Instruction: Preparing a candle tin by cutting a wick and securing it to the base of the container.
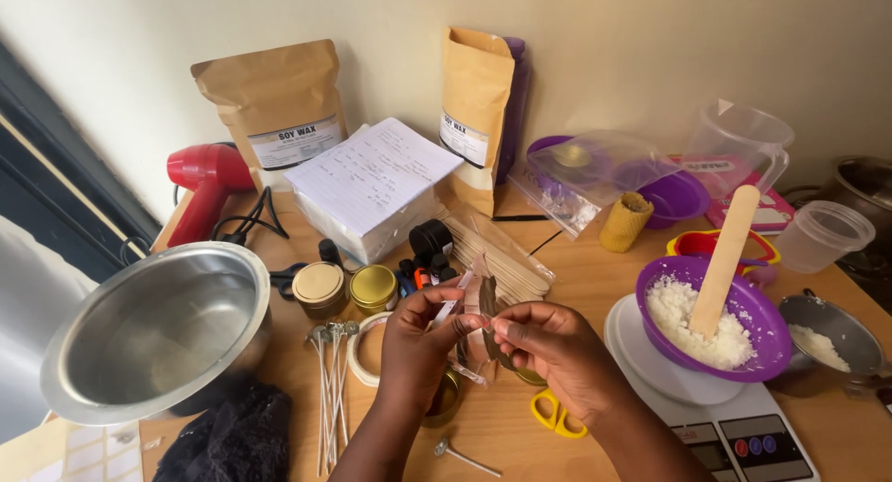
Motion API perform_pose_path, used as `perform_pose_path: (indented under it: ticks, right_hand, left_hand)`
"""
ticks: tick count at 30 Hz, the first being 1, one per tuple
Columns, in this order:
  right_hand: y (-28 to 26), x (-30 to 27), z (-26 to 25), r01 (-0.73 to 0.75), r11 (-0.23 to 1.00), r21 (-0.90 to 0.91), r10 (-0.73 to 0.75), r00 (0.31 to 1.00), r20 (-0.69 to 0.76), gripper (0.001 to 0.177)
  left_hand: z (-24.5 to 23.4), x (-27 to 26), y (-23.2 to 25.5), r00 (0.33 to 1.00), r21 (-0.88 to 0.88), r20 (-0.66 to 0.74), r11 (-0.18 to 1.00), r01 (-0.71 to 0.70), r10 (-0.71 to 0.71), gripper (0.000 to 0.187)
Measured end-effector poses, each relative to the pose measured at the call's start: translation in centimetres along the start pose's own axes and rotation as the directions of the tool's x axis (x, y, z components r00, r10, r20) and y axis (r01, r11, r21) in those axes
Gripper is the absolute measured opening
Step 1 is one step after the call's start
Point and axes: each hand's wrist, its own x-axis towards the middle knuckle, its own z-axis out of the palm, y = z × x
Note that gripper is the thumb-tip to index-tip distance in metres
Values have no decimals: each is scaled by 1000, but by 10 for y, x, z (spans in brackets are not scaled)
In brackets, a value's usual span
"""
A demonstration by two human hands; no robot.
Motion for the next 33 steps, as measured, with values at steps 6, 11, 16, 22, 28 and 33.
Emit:
perform_pose_path:
  ticks: [6, 11, 16, 22, 28, 33]
  right_hand:
    - [5, 3, -4, 127, 989, -71, -132, 988, -78, 11]
    - [12, 8, -6, 146, 987, -71, -155, 978, -137, 10]
    - [4, 10, -18, 212, 977, 35, -204, 966, -156, 15]
    - [3, 13, -31, 404, 870, 283, -361, 912, -195, 19]
    - [-3, 3, -33, 568, 779, 265, -500, 818, -284, 23]
    - [-13, -10, -29, 824, 556, -110, -767, 457, -450, 31]
  left_hand:
    - [-2, 1, -8, 997, 150, 54, 987, -61, 54, 35]
    - [-1, -2, -3, 995, 125, 99, 991, -37, 25, 30]
    - [-3, -1, 4, 998, 208, 26, 977, 49, -55, 23]
    - [-2, 3, -2, 996, -123, -8, 989, 83, -85, 16]
    - [-6, 18, -14, 998, -324, 6, 944, 54, -55, 21]
    - [42, 33, 5, 954, -445, -175, 884, 143, -243, 23]
